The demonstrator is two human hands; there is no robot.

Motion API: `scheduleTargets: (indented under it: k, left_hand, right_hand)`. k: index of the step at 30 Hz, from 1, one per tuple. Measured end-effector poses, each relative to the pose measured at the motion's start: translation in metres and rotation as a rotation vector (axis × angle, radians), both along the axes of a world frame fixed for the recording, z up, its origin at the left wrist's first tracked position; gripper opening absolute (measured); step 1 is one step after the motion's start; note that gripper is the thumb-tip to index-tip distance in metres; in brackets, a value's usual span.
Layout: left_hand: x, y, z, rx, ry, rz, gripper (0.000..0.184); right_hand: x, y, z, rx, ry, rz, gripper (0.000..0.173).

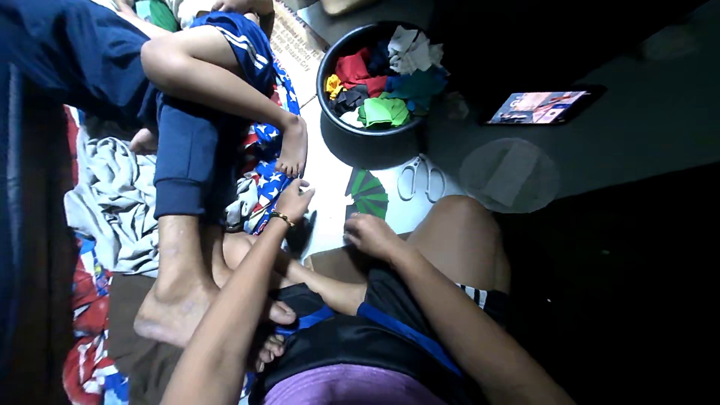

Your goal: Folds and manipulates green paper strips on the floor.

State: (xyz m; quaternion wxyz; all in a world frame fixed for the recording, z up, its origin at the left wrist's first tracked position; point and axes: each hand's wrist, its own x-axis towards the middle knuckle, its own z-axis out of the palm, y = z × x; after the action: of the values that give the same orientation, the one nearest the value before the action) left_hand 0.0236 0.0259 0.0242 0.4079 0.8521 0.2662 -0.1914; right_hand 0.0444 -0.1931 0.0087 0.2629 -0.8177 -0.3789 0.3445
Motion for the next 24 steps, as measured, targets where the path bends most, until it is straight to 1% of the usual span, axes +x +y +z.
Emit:
scheduleTargets:
  k: [2, 4, 5, 6, 8, 9, 11, 12, 13, 14, 15, 16, 17, 20, 22, 24]
  left_hand:
    - [-0.009, 0.009, 0.010, -0.246, 0.000, 0.127, 0.044]
    - [-0.021, 0.006, 0.015, -0.473, -0.035, 0.229, 0.043]
    - [-0.026, 0.003, 0.015, -0.572, -0.042, 0.230, 0.045]
    - [-0.029, 0.000, 0.015, -0.632, -0.041, 0.192, 0.051]
    - [-0.031, -0.010, 0.014, -0.627, -0.086, 0.109, 0.058]
    - [-0.030, -0.014, 0.016, -0.600, -0.112, 0.070, 0.058]
    - [-0.028, -0.020, 0.020, -0.523, -0.162, -0.001, 0.060]
    - [-0.027, -0.023, 0.020, -0.502, -0.178, -0.027, 0.062]
    - [-0.026, -0.025, 0.021, -0.496, -0.187, -0.045, 0.064]
    - [-0.026, -0.028, 0.021, -0.498, -0.192, -0.052, 0.065]
    - [-0.025, -0.031, 0.020, -0.507, -0.194, -0.040, 0.064]
    - [-0.025, -0.034, 0.017, -0.529, -0.184, -0.001, 0.062]
    - [-0.025, -0.039, 0.015, -0.561, -0.162, 0.069, 0.058]
    - [-0.023, -0.049, 0.016, -0.685, -0.049, 0.292, 0.042]
    - [-0.022, -0.050, 0.013, -0.725, -0.030, 0.320, 0.035]
    - [-0.022, -0.051, 0.007, -0.690, -0.071, 0.314, 0.027]
  right_hand:
    - [0.004, 0.002, -0.006, 0.143, 0.076, -0.168, 0.020]
    - [0.005, 0.008, -0.010, 0.268, 0.239, -0.382, 0.019]
    - [0.004, 0.013, -0.009, 0.312, 0.363, -0.485, 0.020]
    - [0.004, 0.016, -0.009, 0.358, 0.498, -0.573, 0.022]
    - [0.003, 0.021, -0.013, 0.471, 0.743, -0.675, 0.028]
    - [0.004, 0.021, -0.014, 0.512, 0.819, -0.690, 0.032]
    - [0.007, 0.020, -0.012, 0.545, 0.901, -0.683, 0.039]
    - [0.008, 0.019, -0.010, 0.554, 0.907, -0.672, 0.038]
    - [0.009, 0.017, -0.009, 0.567, 0.894, -0.660, 0.033]
    - [0.009, 0.015, -0.007, 0.586, 0.856, -0.660, 0.025]
    - [0.009, 0.014, -0.007, 0.590, 0.788, -0.666, 0.014]
    - [0.010, 0.012, -0.007, 0.584, 0.716, -0.670, 0.006]
    - [0.011, 0.011, -0.007, 0.571, 0.662, -0.675, 0.003]
    - [0.015, 0.007, -0.002, 0.540, 0.612, -0.677, 0.005]
    - [0.016, 0.006, -0.002, 0.537, 0.611, -0.678, 0.006]
    - [0.017, 0.006, -0.003, 0.531, 0.650, -0.682, 0.016]
